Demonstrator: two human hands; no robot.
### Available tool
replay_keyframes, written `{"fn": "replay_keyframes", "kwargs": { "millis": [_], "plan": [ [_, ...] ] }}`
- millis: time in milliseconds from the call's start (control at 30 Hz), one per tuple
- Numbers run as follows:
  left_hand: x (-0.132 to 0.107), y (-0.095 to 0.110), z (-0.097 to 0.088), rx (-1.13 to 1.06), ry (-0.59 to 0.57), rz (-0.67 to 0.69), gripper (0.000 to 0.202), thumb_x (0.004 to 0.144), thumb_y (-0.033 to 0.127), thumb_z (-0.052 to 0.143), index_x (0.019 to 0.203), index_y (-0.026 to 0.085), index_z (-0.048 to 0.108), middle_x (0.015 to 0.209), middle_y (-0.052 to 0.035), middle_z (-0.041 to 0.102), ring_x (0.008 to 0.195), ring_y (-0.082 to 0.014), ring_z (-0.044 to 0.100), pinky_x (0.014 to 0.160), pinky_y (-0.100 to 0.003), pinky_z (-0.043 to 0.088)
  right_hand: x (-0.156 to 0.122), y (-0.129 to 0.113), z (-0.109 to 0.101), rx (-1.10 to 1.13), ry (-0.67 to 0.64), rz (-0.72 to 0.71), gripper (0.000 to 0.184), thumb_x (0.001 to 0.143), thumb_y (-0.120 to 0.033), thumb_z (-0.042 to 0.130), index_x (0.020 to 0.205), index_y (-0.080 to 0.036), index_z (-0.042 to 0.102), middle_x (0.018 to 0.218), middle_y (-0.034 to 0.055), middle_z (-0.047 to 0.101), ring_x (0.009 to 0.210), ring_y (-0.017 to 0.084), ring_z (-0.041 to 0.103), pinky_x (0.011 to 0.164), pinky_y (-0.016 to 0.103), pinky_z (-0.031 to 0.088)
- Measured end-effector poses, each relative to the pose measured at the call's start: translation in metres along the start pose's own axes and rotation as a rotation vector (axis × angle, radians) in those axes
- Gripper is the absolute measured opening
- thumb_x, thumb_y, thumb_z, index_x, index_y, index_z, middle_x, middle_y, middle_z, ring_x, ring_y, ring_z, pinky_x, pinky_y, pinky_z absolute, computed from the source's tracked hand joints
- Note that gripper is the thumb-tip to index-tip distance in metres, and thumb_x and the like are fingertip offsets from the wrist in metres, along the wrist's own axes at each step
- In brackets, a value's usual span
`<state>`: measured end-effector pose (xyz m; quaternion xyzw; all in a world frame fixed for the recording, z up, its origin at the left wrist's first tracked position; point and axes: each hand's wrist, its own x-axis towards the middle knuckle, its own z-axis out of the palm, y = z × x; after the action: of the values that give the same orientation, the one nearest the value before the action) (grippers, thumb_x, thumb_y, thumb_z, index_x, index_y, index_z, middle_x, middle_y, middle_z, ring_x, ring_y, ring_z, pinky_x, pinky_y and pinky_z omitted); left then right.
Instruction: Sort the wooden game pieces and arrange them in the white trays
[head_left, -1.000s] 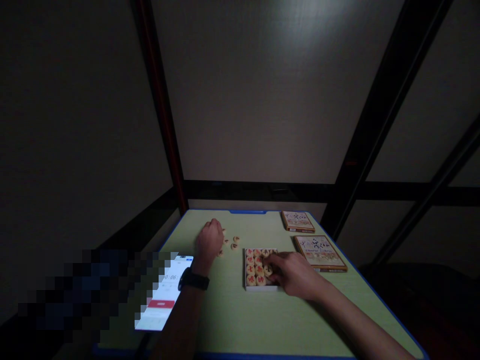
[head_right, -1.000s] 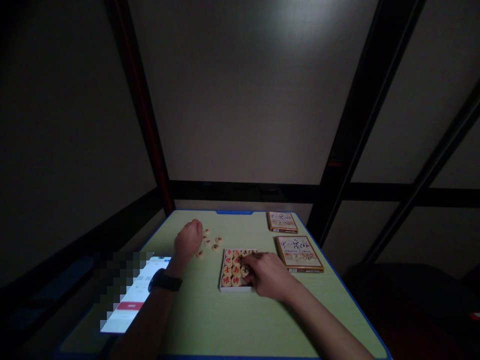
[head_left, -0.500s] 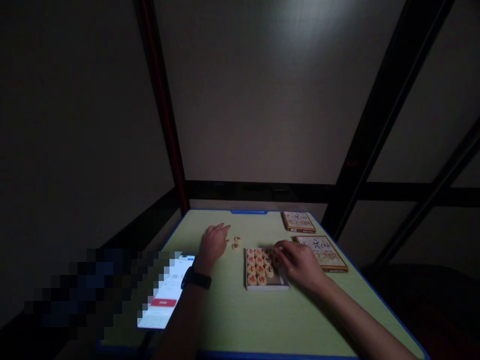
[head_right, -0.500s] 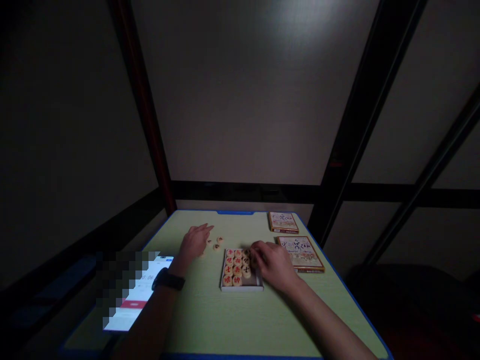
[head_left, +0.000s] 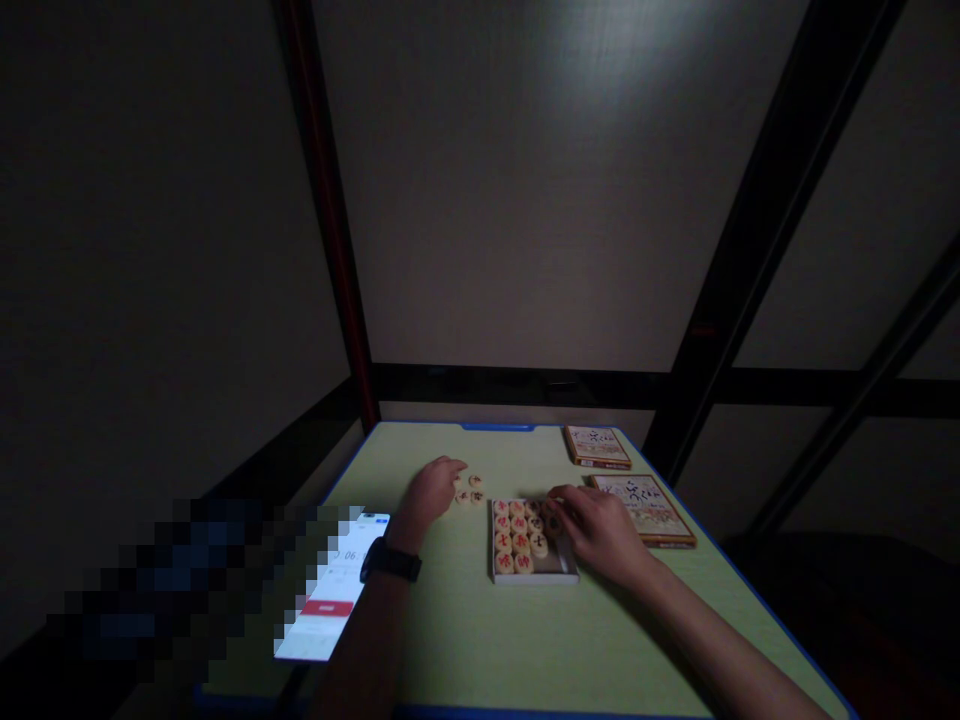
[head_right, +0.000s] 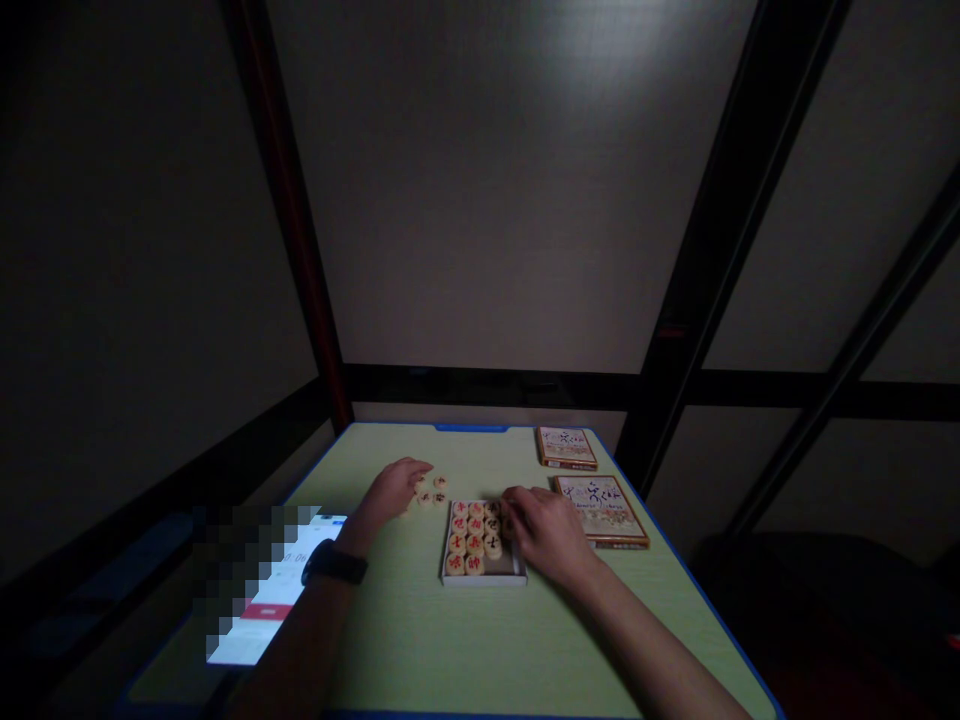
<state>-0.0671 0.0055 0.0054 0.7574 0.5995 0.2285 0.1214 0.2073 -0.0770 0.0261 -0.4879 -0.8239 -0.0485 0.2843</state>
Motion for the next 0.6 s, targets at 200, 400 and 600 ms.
{"fn": "replay_keyframes", "kwargs": {
  "millis": [200, 400, 600],
  "plan": [
    [0.0029, -0.0001, -0.0024, -0.191, -0.049, -0.12, 0.051, 0.076, -0.004, 0.05, 0.12, 0.015, 0.068, 0.106, -0.0095, 0.074, 0.098, -0.0158, 0.067, 0.084, -0.023, 0.051, 0.0004, -0.0003, -0.0004, -0.014, -0.01, 0.004, 0.029, 0.098, -0.032, 0.042, 0.095, -0.018, 0.068, 0.075, 0.0062, 0.072, 0.067, 0.02, 0.066, 0.063, 0.027, 0.041],
    [-0.0006, 0.0035, -0.0052, -0.213, -0.045, -0.135, 0.046, 0.078, -0.001, 0.051, 0.116, 0.016, 0.07, 0.093, -0.0061, 0.074, 0.081, -0.0122, 0.067, 0.071, -0.019, 0.05, 0.0006, 0.0011, 0.002, 0.001, -0.004, 0.019, 0.028, 0.097, -0.031, 0.043, 0.096, -0.018, 0.068, 0.076, 0.0065, 0.072, 0.068, 0.02, 0.067, 0.063, 0.028, 0.042],
    [-0.0017, 0.007, -0.0062, -0.228, -0.052, -0.104, 0.037, 0.09, 0.012, 0.045, 0.116, 0.017, 0.071, 0.087, -0.006, 0.074, 0.074, -0.0132, 0.067, 0.069, -0.02, 0.049, 0.0026, 0.0039, 0.0036, 0.039, 0.035, 0.092, 0.028, 0.095, -0.032, 0.044, 0.096, -0.019, 0.068, 0.078, 0.0066, 0.073, 0.07, 0.02, 0.067, 0.065, 0.028, 0.043]
  ]
}}
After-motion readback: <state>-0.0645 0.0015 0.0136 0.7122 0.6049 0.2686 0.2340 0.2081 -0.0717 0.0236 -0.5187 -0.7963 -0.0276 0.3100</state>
